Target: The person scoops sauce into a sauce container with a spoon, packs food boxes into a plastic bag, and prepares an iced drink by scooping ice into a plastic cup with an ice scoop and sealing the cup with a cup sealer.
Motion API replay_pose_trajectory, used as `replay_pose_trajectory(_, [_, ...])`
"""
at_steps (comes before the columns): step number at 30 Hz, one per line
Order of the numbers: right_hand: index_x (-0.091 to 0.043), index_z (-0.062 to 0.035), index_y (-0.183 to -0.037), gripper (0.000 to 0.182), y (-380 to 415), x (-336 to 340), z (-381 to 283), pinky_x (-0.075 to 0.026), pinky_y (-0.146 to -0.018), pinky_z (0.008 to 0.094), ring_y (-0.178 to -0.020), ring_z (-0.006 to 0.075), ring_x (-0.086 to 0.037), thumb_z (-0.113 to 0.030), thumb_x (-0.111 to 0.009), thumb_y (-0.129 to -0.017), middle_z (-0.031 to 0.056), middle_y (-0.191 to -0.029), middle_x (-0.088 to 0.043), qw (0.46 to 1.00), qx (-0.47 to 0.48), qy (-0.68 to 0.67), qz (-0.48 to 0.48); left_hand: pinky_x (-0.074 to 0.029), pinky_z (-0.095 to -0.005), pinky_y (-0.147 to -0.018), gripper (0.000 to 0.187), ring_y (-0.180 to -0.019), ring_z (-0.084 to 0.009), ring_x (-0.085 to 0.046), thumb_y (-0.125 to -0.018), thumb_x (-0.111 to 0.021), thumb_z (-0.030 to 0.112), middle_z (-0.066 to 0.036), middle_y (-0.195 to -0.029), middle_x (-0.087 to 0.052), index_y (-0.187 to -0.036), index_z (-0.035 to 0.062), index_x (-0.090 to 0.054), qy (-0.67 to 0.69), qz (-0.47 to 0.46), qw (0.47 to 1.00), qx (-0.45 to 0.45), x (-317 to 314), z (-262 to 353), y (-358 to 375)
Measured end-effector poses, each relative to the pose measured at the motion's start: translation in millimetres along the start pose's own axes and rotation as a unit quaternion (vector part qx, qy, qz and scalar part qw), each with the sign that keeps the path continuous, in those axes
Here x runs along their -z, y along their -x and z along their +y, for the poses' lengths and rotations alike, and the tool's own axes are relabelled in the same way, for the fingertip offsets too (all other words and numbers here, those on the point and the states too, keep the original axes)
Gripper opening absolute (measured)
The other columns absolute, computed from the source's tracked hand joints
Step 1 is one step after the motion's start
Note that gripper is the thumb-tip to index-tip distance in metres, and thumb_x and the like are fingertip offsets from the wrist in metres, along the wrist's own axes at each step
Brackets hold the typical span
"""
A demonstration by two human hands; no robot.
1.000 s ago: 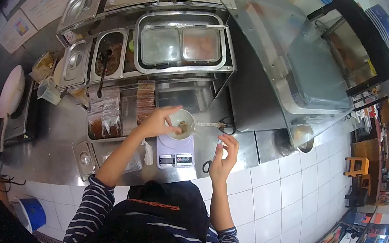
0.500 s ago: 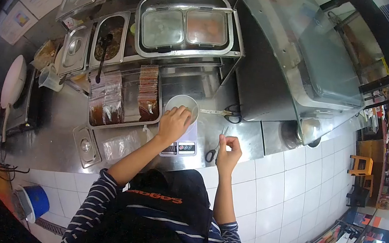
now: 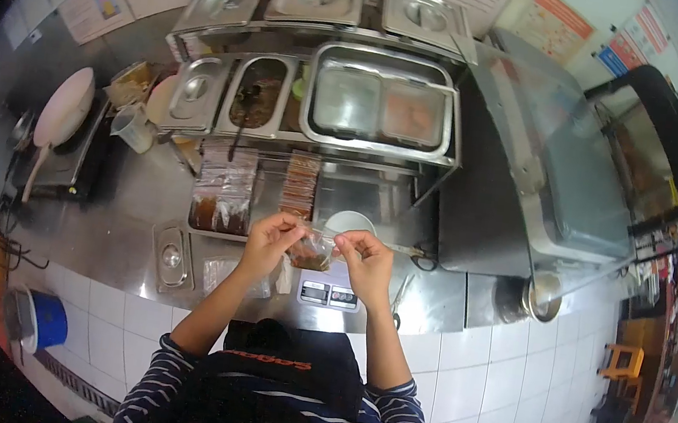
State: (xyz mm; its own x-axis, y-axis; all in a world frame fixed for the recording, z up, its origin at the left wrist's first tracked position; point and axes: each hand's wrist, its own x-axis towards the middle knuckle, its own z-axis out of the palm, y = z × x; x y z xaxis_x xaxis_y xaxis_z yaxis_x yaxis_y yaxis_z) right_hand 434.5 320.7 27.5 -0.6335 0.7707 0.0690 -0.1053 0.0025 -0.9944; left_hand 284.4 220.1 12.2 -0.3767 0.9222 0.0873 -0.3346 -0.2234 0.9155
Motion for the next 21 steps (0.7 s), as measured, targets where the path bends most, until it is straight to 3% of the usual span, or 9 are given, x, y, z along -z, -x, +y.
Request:
replay_pose_trajectory(4, [-0.054, 0.0016, -0.082, 0.008, -5.0, -31.7, -3.2, -0.044, -0.064, 0.0214, -0.066, 0.0081, -0.054, -0.006, -0.054, -0.086, 0.0022, -0.073, -0.057, 0.999, -0.009, 0.003, -0.039, -0.057, -0.0311, -0.060, 0.016, -0.071, -0.0187, -0.063, -0.085, -0.055, 0.006, -0.016, -0.087, -0.063, -0.094, -0.0075, -0.057, -0.066, 0.071, 0.994, -0.041, 17.3, 14.1, 20.8])
replay_pose_trajectory(8, [-0.057, 0.0015, -0.084, 0.007, -10.4, -65.9, -5.3, -0.044, -0.063, 0.0234, -0.065, 0.0099, -0.055, -0.005, -0.060, -0.081, 0.0036, -0.074, -0.059, 0.989, 0.068, 0.073, -0.106, -0.052, -0.0215, -0.056, 0.017, -0.067, -0.0142, -0.063, -0.083, -0.059, 0.008, -0.010, -0.083, -0.064, -0.094, -0.0055, -0.061, -0.097, 0.162, 0.981, -0.039, 36.3, 32.0, 46.5])
replay_pose_trajectory(11, [-0.061, -0.0001, -0.075, 0.006, -10.8, -94.0, -13.9, -0.044, -0.060, 0.0243, -0.063, 0.0124, -0.056, -0.005, -0.065, -0.075, 0.0069, -0.069, -0.061, 0.960, 0.131, 0.193, -0.154, -0.052, -0.0227, -0.054, 0.014, -0.062, -0.0137, -0.062, -0.082, -0.059, 0.005, -0.011, -0.081, -0.064, -0.091, -0.0055, -0.061, -0.115, 0.195, 0.973, -0.055, 49.2, 46.7, 69.8])
replay_pose_trajectory(14, [-0.061, 0.0002, -0.076, 0.006, -9.7, -122.7, -1.0, -0.044, -0.061, 0.0235, -0.064, 0.0131, -0.057, -0.004, -0.065, -0.073, 0.0073, -0.070, -0.061, 0.970, 0.111, 0.106, -0.188, -0.050, -0.0225, -0.050, 0.012, -0.056, -0.0139, -0.061, -0.081, -0.060, 0.004, -0.012, -0.079, -0.064, -0.089, -0.0052, -0.061, -0.105, 0.231, 0.959, -0.125, 65.3, 47.5, 88.4])
replay_pose_trajectory(17, [-0.061, 0.0006, -0.075, 0.007, -7.8, -152.1, -13.3, -0.046, -0.061, 0.0252, -0.064, 0.0156, -0.059, -0.003, -0.065, -0.071, 0.0083, -0.072, -0.061, 0.945, 0.168, 0.132, -0.247, -0.051, -0.0236, -0.051, 0.010, -0.060, -0.0149, -0.062, -0.081, -0.058, 0.001, -0.011, -0.078, -0.063, -0.087, -0.0053, -0.061, -0.179, 0.264, 0.946, -0.061, 72.5, 62.3, 111.3])
replay_pose_trajectory(21, [-0.061, 0.0011, -0.076, 0.009, -2.3, -178.5, -12.8, -0.048, -0.059, 0.0264, -0.064, 0.0182, -0.061, -0.002, -0.066, -0.070, 0.0095, -0.073, -0.062, 0.918, 0.196, 0.161, -0.304, -0.051, -0.0234, -0.051, 0.009, -0.063, -0.0155, -0.062, -0.081, -0.058, 0.002, -0.011, -0.079, -0.061, -0.086, -0.0060, -0.060, -0.182, 0.295, 0.929, -0.133, 82.4, 58.1, 129.9])
